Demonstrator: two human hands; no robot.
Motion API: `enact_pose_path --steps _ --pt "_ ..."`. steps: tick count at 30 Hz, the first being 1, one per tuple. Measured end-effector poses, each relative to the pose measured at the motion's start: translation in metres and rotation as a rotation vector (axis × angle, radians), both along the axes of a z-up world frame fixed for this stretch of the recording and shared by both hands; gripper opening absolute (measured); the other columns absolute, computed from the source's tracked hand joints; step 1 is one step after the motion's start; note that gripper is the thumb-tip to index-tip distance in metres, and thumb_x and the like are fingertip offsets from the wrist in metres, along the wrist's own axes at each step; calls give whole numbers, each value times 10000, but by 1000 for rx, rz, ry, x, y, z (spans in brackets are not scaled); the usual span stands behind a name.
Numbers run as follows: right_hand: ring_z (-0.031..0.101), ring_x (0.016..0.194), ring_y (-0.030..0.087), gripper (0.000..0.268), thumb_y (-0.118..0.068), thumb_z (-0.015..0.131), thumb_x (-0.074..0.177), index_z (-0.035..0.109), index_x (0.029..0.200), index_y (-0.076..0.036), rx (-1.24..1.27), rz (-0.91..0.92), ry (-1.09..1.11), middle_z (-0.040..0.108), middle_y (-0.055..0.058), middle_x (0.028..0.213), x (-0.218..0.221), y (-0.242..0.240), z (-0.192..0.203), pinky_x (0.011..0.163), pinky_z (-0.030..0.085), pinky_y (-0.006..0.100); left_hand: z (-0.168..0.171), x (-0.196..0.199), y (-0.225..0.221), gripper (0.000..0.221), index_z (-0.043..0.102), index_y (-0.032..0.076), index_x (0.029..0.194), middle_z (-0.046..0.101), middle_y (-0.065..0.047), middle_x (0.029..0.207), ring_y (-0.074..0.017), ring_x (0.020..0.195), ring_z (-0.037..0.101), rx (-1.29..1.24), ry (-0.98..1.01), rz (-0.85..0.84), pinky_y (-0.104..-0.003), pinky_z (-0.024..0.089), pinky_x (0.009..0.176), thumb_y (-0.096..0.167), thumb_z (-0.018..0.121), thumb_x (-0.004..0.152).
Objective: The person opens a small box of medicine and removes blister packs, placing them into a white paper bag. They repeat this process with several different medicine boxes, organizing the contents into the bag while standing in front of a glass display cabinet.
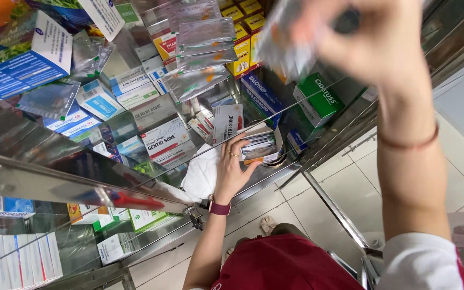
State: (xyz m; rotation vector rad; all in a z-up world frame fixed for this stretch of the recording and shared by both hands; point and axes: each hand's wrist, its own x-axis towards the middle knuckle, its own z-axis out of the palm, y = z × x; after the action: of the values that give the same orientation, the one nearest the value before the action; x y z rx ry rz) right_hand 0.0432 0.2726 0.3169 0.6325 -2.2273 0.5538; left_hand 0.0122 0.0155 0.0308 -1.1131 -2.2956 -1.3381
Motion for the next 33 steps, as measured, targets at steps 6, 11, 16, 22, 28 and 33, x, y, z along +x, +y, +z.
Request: enact_pose_path --steps 6,11,16,22,28,33 --pt "633 1001 353 363 -114 808 818 483 654 -105 250 79 368 725 132 1040 55 -50 -21 875 528 453 -10 -3 0 577 554 60 1278 594 -136 1401 -364 1291 548 -37 26 23 -465 459 1094 281 850 834" --pt "600 975 296 379 -124 819 876 463 750 -83 145 192 141 632 119 1012 62 -43 -71 841 477 415 -12 -2 1 594 555 57 1289 605 -162 1348 -387 1269 557 -61 2 37 -474 460 1080 303 849 836" --pt "567 940 257 373 -225 895 744 550 784 -89 -63 279 -334 563 96 1008 70 -53 -99 790 469 341 -26 -5 -1 588 555 49 1318 626 -151 1331 -382 1278 568 -73 19 32 -481 463 1092 286 822 852" --pt "655 970 196 393 -19 765 804 621 1170 -40 -345 153 -638 639 67 1049 44 -48 -139 829 537 298 -18 -3 1 647 537 10 1304 594 -214 1318 -422 1254 540 -70 18 63 -489 457 1050 343 844 842" --pt "703 906 183 198 -14 798 805 711 976 -62 -381 131 -582 706 66 1054 26 -25 -175 817 580 306 -14 -1 0 605 558 35 1291 608 -183 1320 -397 1255 552 -91 -31 53 -484 461 1060 354 830 854" --pt "697 915 252 188 -66 797 848 735 1024 -45 -143 192 -515 702 77 989 15 -42 -178 798 562 344 -13 -2 0 619 536 25 1305 597 -195 1348 -403 1267 540 -78 16 43 -486 457 1069 345 825 861"
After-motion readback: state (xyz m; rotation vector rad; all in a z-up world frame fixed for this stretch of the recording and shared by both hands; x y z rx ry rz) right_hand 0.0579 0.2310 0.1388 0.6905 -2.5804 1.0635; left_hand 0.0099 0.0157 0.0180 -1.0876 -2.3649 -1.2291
